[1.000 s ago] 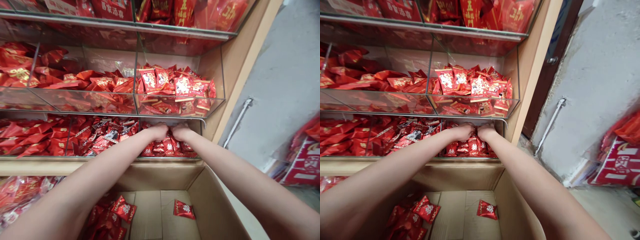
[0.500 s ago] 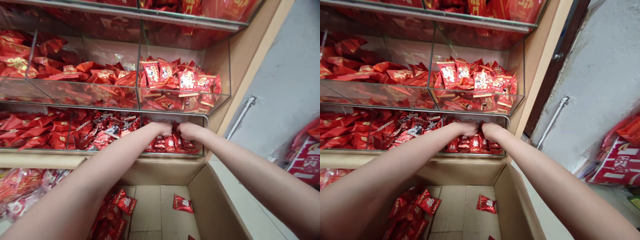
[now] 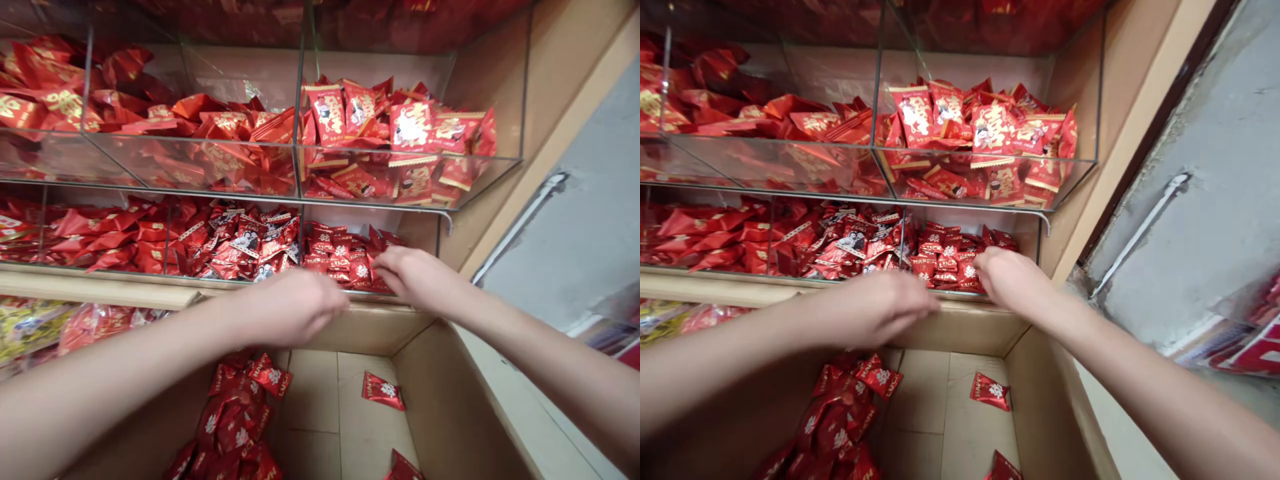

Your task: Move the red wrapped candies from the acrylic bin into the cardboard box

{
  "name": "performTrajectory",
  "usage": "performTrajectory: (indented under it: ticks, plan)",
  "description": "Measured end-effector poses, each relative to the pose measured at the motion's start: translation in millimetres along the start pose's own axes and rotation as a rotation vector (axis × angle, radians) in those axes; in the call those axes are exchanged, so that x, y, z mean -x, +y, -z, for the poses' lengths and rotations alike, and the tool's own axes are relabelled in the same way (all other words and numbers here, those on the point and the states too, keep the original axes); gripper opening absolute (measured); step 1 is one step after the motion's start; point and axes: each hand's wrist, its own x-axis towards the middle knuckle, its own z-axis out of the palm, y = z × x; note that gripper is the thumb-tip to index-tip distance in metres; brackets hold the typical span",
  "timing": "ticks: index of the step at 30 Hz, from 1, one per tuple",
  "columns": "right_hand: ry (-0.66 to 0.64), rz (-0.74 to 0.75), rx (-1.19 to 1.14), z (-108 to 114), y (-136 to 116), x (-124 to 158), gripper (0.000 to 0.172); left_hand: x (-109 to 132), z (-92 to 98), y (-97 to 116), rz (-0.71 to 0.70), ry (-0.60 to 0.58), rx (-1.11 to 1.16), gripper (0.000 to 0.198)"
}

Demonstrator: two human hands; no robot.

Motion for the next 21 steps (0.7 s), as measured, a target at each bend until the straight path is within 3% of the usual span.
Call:
performTrajectory:
  ticks: [4,7,9,13,17,21]
  plan:
    - [-0.185,0.156,-0.155,5.2,-42.6,30.5,0.020,53.9,-38.9,21.8,-0.100,-0.235,0.045,0.011]
    - [-0.064,0.121,-0.119,3.2,-42.8,10.4,0.019,62.2,-56.5,31.5,-0.126,-0.294,0.098,0.006]
    - [0.049,0.035,-0.088,-0.5,-30.1,-15.5,0.018,57.9,-57.6,34.8,-0.159,-0.270,0.122,0.006]
    - [0.070,-0.091,-0.089,-13.9,-8.6,-53.6,0.025,47.8,-41.7,32.8,-0.188,-0.164,0.085,0.010]
    - [0.064,-0.089,-0.052,-28.2,-9.1,-59.8,0.038,47.5,-30.9,22.0,-0.103,-0.085,0.056,0.015]
    - [0.036,-0.078,-0.012,-32.0,-11.9,-58.1,0.026,50.6,-34.7,14.8,-0.123,-0.076,0.131,0.016]
